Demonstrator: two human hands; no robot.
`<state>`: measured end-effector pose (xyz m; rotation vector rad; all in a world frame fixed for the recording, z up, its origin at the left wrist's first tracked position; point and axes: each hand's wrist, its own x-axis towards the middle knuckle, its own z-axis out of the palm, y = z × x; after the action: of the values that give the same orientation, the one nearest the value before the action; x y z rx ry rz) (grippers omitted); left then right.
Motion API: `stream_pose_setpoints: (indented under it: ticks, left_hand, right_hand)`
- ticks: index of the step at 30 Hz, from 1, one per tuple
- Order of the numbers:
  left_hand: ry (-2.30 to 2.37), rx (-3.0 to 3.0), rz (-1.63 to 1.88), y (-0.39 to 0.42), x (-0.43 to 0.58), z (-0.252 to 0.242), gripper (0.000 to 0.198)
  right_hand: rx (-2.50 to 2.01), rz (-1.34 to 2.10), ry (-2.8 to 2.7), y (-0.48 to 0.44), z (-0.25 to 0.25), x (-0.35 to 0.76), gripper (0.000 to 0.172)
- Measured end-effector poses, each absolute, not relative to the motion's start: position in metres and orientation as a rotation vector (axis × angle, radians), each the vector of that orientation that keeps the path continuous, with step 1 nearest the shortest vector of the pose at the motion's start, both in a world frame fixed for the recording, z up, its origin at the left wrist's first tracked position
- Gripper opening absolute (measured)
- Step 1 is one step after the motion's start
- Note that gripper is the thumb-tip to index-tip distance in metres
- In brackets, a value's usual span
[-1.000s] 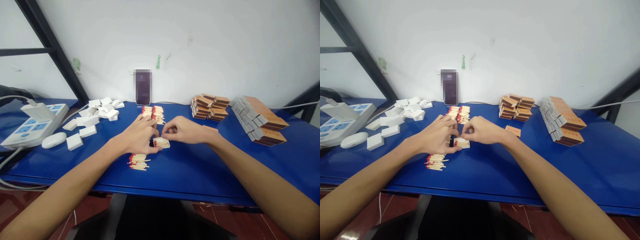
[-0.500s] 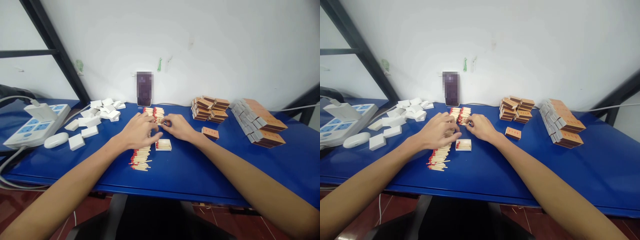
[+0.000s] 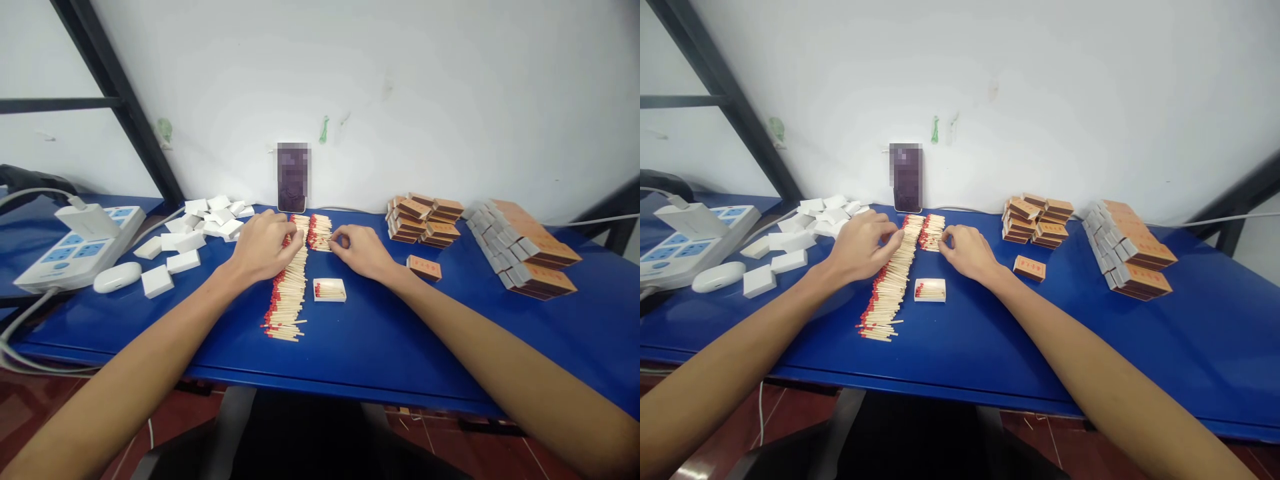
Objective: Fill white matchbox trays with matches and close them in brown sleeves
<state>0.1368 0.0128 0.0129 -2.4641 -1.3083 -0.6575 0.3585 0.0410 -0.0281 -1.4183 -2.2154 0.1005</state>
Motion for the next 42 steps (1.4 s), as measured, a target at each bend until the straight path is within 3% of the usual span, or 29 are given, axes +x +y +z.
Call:
stream_pose_setpoints:
  ticks: [22, 29, 35, 42]
  left_hand:
    - [-1.292, -2.444, -0.673, 0.011, 0.139, 0.011, 0.039]
    - [-1.286, -2.448, -0.674, 0.011, 0.138, 0.011, 0.039]
    - [-1.311, -2.454, -0.656, 0.009, 0.139, 0.012, 0.040]
    - [-1.295, -2.451, -0.648, 0.010, 0.139, 0.011, 0.039]
  right_hand:
    - [-1.135, 0.091, -2.417, 0.037, -0.021, 0.369, 0.013]
    - [-1.221, -0.004, -2.431, 0.052, -0.023, 0.371, 0.023]
    - [-1.257, -0.017, -2.473, 0.063, -0.021, 0.368, 0.021]
    - [-1.304, 0.164, -2.358, 0.070, -0.023, 0.371, 0.025]
